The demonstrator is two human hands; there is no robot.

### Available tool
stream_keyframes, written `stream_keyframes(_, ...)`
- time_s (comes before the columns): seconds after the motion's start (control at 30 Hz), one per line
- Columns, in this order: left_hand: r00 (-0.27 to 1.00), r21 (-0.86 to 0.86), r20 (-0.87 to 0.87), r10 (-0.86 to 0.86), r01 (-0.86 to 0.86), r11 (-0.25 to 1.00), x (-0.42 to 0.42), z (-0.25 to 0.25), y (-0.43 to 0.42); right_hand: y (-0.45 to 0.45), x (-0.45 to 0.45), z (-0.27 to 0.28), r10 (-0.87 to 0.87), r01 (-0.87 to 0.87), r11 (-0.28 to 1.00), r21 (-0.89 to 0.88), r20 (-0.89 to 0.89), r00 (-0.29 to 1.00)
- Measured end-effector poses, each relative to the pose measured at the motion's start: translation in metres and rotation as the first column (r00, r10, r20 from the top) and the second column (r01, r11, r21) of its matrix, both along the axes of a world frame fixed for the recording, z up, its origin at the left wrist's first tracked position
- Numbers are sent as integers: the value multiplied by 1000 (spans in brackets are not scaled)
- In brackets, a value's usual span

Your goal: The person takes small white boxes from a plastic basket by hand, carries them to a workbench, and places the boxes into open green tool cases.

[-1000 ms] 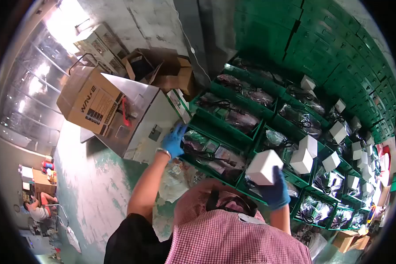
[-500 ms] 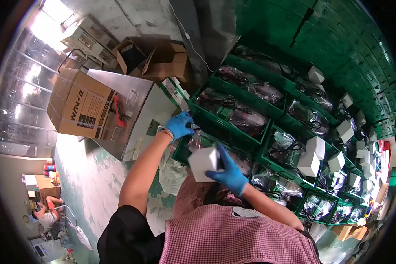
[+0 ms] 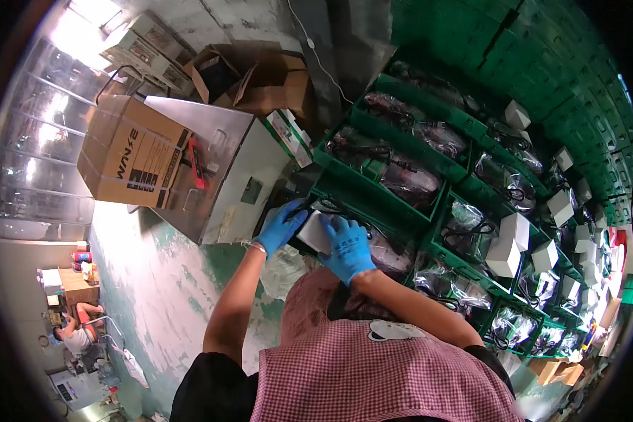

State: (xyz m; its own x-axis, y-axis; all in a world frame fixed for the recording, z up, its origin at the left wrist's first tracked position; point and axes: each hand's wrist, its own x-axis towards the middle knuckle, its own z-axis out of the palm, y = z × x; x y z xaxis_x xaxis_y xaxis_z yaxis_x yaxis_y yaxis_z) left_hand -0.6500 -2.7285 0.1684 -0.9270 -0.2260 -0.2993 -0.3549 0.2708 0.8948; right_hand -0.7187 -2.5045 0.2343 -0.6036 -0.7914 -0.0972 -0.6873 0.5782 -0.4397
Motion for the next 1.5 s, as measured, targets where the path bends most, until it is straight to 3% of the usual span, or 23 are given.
stream_keyframes(0.03, 1000, 58, 2, 14, -14, 998, 7, 1, 2, -5, 3, 3, 5, -2, 998, 60, -44, 999)
stream_keyframes(0.13, 1000, 258, 29, 11, -18, 966, 20, 7, 4, -16, 6, -33, 48, -49, 999, -2, -158, 986)
stream_keyframes(0.2, 988, -115, -48, -149, 143, 983, 21, 18, 6, -17, 6, -37, 38, -52, 995, -80, -167, 985)
stream_keyframes(0.33, 939, -659, 10, -344, 265, 704, 8, 43, 20, 11, -6, -39, 7, -30, 927, -375, -63, 998)
stream_keyframes(0.43, 830, -768, 125, -543, 427, 477, -7, 71, 23, 76, -27, 15, -39, 36, 890, -455, 3, 999)
stream_keyframes(0.6, 782, -802, 167, -601, 462, 379, -23, 64, 18, 200, -31, 44, -481, 393, 829, -397, -148, 864)
stream_keyframes(0.7, 776, -732, 113, -621, 488, 476, -29, 51, 13, 266, -19, 57, -705, 610, 703, -365, -246, 666)
stream_keyframes(0.73, 788, -767, 20, -615, 407, 497, -27, 45, 15, 283, -16, 63, -771, 665, 630, -401, -221, 597)
stream_keyframes(0.77, 848, -668, 43, -528, 417, 616, -20, 34, 11, 304, -14, 56, -796, 659, 605, -448, -314, 518)
stream_keyframes(0.87, 925, -470, -111, -365, 274, 839, -4, 14, 22, 356, -12, 41, -847, 743, 511, -432, -402, 349)
stream_keyframes(0.9, 923, -602, -107, -369, 236, 763, -1, 2, 21, 356, -13, 48, -856, 756, 496, -427, -388, 343)
stream_keyframes(0.93, 951, -577, -11, -308, 245, 779, 5, 0, 21, 357, -15, 50, -871, 783, 474, -402, -343, 351)
stream_keyframes(0.97, 962, -553, -51, -269, 198, 810, 12, -11, 17, 352, -15, 50, -868, 819, 452, -355, -385, 312)
stream_keyframes(1.03, 974, -535, -5, -228, 190, 823, 24, -18, 14, 348, -27, 51, -854, 809, 505, -302, -312, 417)
stream_keyframes(1.1, 978, -466, 51, -201, 201, 862, 29, -30, 5, 345, -35, 49, -840, 839, 499, -215, -358, 408)
stream_keyframes(1.13, 959, -410, 156, -237, 281, 868, 23, -29, -5, 358, -43, 38, -801, 800, 560, -214, -387, 457)
stream_keyframes(1.23, 798, -163, 501, -335, 467, 869, -14, 51, -22, 396, -79, 13, -660, 674, 735, -77, -313, 683)
stream_keyframes(1.27, 791, -303, 519, -324, 525, 796, -26, 55, -31, 395, -85, 10, -663, 676, 733, -72, -298, 687)
stream_keyframes(1.3, 844, -472, 376, -382, 529, 705, -34, 30, -53, 396, -87, 12, -667, 684, 727, -58, -293, 685)
stream_keyframes(1.33, 908, -585, 312, -279, 415, 697, -54, 42, -47, 397, -89, 14, -681, 693, 719, -55, -261, 685)
stream_keyframes(1.4, 968, -520, 70, -239, 240, 820, -105, 74, -30, 393, -89, 32, -703, 717, 696, -26, -227, 674)
stream_keyframes(1.47, 968, -552, -33, -250, 191, 812, -150, 75, -22, 388, -87, 47, -719, 738, 675, 17, -214, 662)
stream_keyframes(1.5, 958, -599, 24, -285, 242, 763, -171, 76, -16, 390, -84, 47, -719, 737, 675, 15, -211, 663)
